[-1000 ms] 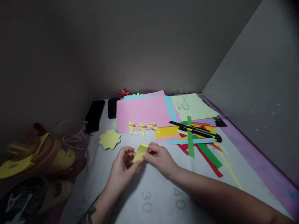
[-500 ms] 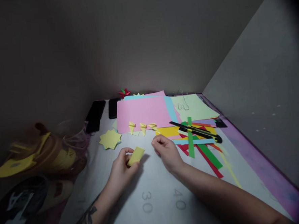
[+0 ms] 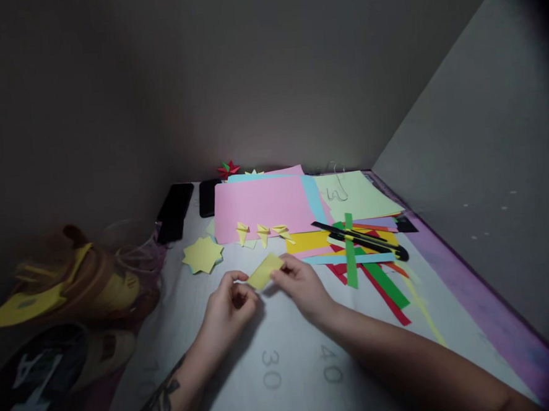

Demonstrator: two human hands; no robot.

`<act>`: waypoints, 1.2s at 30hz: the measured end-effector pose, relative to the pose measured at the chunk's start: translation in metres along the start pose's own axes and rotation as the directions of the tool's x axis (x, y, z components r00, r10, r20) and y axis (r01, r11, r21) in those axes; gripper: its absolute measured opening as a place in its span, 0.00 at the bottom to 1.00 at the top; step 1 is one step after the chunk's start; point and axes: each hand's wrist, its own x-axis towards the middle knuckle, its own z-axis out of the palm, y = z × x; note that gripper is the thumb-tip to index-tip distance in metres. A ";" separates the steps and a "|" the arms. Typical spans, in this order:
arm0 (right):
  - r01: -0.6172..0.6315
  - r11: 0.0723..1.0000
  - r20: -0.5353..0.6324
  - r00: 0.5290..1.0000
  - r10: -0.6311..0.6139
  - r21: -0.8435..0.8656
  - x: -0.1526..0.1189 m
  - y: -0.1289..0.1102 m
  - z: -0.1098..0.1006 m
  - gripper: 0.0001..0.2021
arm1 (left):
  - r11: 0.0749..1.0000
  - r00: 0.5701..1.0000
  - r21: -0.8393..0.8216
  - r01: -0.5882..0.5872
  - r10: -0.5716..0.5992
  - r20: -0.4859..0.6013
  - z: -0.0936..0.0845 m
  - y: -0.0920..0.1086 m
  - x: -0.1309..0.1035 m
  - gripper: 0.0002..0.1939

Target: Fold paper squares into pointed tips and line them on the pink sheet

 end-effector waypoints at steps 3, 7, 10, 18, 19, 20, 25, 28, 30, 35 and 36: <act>0.018 0.998 -0.090 0.996 -0.013 0.056 0.007 0.000 -0.010 0.10 | 1.000 1.000 -0.022 -0.014 0.013 -0.025 -0.001 -0.001 0.002 0.16; 0.096 0.991 0.026 0.995 -0.094 -0.096 0.005 -0.001 -0.012 0.07 | 0.991 0.996 -0.131 -0.020 0.008 -0.094 -0.002 0.003 0.005 0.17; 0.135 0.978 0.094 0.988 -0.121 -0.161 0.002 -0.003 -0.010 0.05 | 0.985 0.993 -0.173 -0.022 0.002 -0.115 -0.003 0.007 0.005 0.15; 0.245 0.937 0.184 0.962 -0.203 -0.249 0.002 0.004 -0.008 0.05 | 0.994 0.999 -0.106 -0.014 0.010 -0.038 -0.003 0.005 0.002 0.13; 0.266 0.926 0.171 0.959 -0.226 -0.269 0.000 0.004 -0.008 0.04 | 0.997 0.999 -0.078 -0.011 0.008 -0.039 -0.002 0.005 0.002 0.13; 0.299 0.903 0.141 0.953 -0.268 -0.307 -0.003 0.005 -0.007 0.06 | 0.999 0.999 -0.042 -0.010 0.008 -0.047 -0.002 0.005 0.001 0.12; 0.625 0.462 0.285 0.739 -0.610 -0.630 -0.019 0.002 -0.001 0.24 | 0.976 0.991 0.211 -0.049 0.073 -0.109 -0.003 0.006 -0.001 0.08; 0.712 0.240 0.478 0.644 -0.597 -0.660 -0.019 0.001 0.002 0.13 | 0.947 0.992 0.312 -0.075 0.104 -0.077 -0.004 0.004 -0.001 0.07; 0.742 0.189 0.562 0.626 -0.541 -0.644 -0.015 0.003 0.001 0.08 | 0.928 0.994 0.365 -0.070 0.094 -0.049 -0.005 0.002 0.000 0.08; 0.795 0.155 0.715 0.599 -0.360 -0.587 -0.002 0.008 -0.008 0.11 | 0.793 0.991 0.600 -0.107 0.137 -0.005 -0.007 -0.002 0.004 0.15; 0.795 0.151 0.726 0.600 -0.337 -0.587 -0.001 0.008 -0.011 0.11 | 0.749 0.981 0.645 -0.147 0.196 -0.004 -0.008 -0.003 0.004 0.16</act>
